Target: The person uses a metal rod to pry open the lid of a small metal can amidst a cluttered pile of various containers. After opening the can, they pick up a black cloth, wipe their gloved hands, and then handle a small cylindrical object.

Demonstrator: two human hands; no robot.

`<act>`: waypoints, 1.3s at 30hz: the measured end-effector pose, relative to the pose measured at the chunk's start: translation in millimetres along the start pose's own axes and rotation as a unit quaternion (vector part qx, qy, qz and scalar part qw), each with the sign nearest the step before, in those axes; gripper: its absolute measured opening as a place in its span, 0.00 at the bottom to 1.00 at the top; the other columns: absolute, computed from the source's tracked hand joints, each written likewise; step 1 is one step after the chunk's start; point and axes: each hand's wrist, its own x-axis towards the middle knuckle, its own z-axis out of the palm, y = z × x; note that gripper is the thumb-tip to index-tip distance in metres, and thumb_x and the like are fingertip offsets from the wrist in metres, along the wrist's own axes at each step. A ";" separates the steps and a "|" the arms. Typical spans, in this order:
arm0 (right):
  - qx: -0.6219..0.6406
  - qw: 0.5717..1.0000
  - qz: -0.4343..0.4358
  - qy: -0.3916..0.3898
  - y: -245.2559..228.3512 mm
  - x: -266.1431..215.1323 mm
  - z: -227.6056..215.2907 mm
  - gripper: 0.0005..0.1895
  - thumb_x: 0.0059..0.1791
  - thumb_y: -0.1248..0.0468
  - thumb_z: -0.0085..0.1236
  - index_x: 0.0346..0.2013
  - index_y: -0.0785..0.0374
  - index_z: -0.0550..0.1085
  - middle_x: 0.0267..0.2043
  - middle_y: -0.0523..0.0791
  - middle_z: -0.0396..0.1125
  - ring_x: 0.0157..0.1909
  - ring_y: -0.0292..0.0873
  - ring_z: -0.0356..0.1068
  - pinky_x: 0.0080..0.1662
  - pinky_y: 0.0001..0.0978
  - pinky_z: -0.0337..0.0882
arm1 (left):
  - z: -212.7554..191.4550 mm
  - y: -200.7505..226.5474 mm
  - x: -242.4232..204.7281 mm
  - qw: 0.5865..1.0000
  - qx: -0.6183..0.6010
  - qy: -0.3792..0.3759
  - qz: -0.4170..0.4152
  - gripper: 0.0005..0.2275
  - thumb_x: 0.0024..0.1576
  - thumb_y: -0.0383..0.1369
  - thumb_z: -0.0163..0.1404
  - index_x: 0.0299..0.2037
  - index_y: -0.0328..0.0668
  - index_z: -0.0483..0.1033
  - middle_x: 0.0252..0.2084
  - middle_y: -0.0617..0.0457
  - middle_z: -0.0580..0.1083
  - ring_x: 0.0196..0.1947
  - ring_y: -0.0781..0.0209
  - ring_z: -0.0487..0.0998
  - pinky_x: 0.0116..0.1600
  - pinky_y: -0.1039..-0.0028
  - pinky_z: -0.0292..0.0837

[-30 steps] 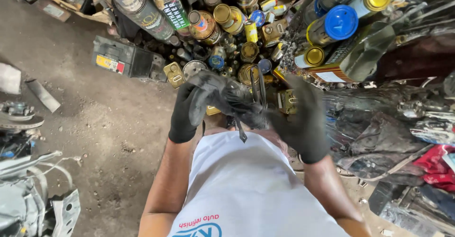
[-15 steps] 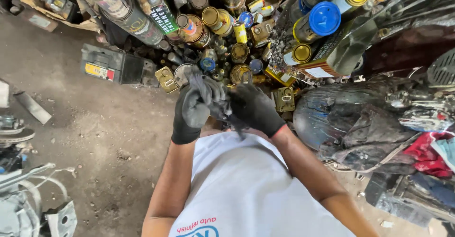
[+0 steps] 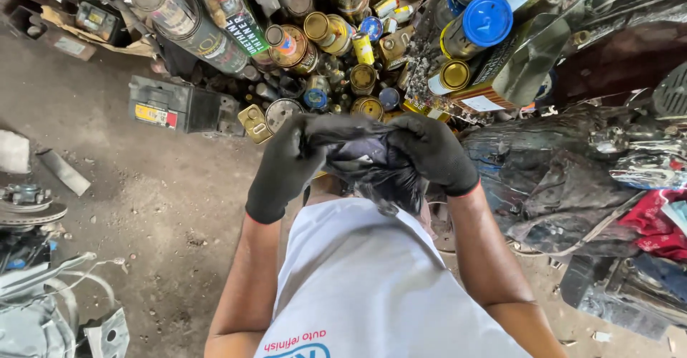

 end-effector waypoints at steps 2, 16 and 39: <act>-0.094 0.992 -0.078 -0.035 -12.6 0.0 -2.7 0.10 0.53 0.68 0.58 0.48 0.67 0.76 0.40 0.42 0.74 0.43 0.30 0.69 0.48 0.28 0.72 | 6.3 -27.6 -6.4 0.997 0.057 0.000 -0.056 0.12 0.59 0.23 0.50 0.52 0.41 0.73 0.43 0.53 0.76 0.43 0.66 0.77 0.51 0.75 0.74; -0.380 0.876 -0.288 0.075 -68.9 -23.1 37.0 0.13 0.49 0.67 0.61 0.48 0.64 0.78 0.46 0.50 0.74 0.46 0.54 0.75 0.48 0.43 0.74 | 14.1 -60.8 -28.2 0.965 -0.189 -0.093 -0.158 0.15 0.58 0.32 0.54 0.52 0.31 0.76 0.40 0.57 0.77 0.39 0.69 0.77 0.44 0.77 0.74; -0.416 0.823 -0.339 0.188 -98.0 -85.0 37.4 0.16 0.52 0.65 0.62 0.54 0.63 0.75 0.56 0.50 0.72 0.59 0.55 0.72 0.61 0.47 0.74 | -5.2 -29.6 -16.1 0.909 -0.314 0.050 -0.270 0.11 0.53 0.18 0.49 0.44 0.39 0.78 0.32 0.57 0.76 0.26 0.68 0.71 0.31 0.75 0.65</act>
